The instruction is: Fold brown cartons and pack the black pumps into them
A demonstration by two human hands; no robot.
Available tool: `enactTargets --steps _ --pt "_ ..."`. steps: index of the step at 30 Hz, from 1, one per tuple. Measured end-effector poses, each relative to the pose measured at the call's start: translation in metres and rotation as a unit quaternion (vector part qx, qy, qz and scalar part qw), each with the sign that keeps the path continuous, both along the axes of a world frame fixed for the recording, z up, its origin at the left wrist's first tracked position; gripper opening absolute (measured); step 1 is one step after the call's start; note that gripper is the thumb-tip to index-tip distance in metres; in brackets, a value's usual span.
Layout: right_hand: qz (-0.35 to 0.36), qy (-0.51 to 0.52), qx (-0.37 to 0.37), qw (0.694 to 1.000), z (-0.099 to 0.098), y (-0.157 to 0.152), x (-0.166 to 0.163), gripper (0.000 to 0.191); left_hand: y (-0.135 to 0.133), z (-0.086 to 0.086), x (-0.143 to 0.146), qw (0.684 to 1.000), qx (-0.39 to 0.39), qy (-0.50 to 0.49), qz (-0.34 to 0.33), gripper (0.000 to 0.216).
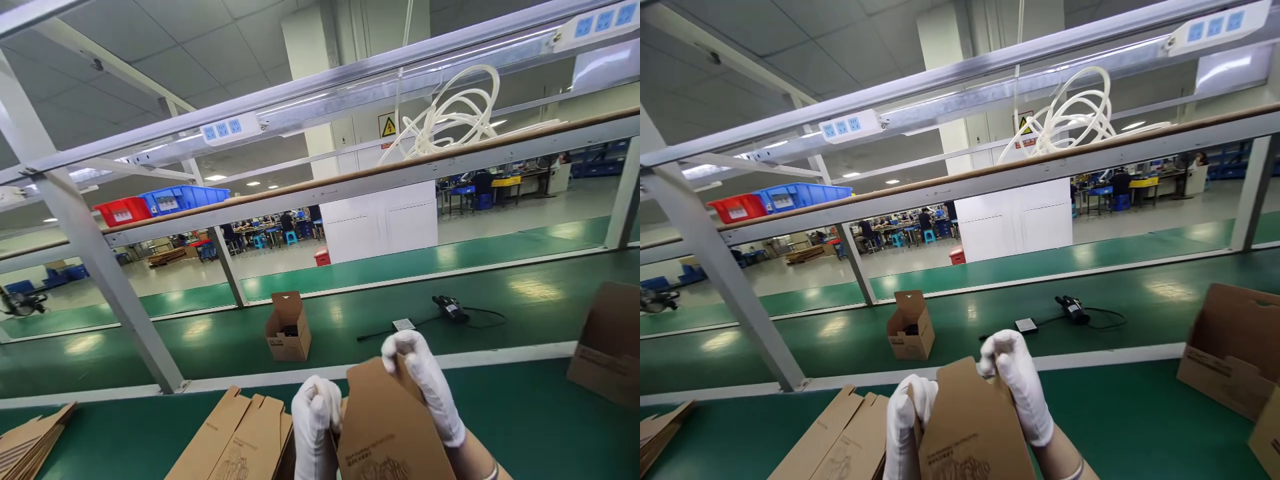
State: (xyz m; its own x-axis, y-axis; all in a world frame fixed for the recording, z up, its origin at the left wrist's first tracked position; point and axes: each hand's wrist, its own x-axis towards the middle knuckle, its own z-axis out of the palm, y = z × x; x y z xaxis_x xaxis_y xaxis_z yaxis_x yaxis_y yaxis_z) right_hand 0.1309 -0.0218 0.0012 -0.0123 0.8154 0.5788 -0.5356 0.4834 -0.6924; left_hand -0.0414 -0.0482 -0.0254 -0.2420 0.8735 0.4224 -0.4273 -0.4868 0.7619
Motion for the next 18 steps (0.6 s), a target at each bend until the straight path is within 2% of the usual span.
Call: enactTargets --steps 2,5,7,9,11,13,14,16,18 --pt "0.034 -0.092 -0.014 0.995 0.004 -0.002 0.002 0.048 -0.001 0.003 -0.005 0.999 0.035 0.012 0.030 0.057" --pt "0.157 -0.216 -0.031 0.963 0.008 -0.005 0.004 0.081 -0.002 0.007 -0.016 0.995 0.061 0.041 0.065 0.056" --pt "0.197 -0.243 -0.034 0.949 0.010 -0.007 0.003 0.084 -0.001 0.009 -0.022 0.994 0.060 0.083 0.047 0.057" --pt "0.198 -0.239 -0.027 0.950 0.012 -0.008 0.000 0.075 0.002 0.012 -0.025 0.990 0.064 0.113 0.052 0.056" --pt "0.167 -0.222 -0.012 0.960 0.012 -0.009 -0.003 0.066 0.005 0.017 -0.025 0.986 0.064 0.111 0.110 0.053" --pt "0.106 -0.213 0.001 0.971 0.010 -0.009 -0.005 0.057 0.005 0.023 -0.021 0.981 0.031 0.101 0.160 0.048" --pt "0.067 -0.208 0.009 0.976 0.009 -0.009 -0.005 0.054 0.004 0.025 -0.018 0.982 0.006 0.105 0.157 0.046" --pt "-0.012 -0.197 0.031 0.980 0.005 -0.009 -0.003 0.049 0.001 0.028 -0.011 0.987 -0.019 0.130 0.092 0.047" --pt "-0.073 -0.198 0.064 0.975 0.003 -0.009 0.001 0.044 -0.003 0.027 -0.004 0.987 0.002 0.158 0.028 0.057"
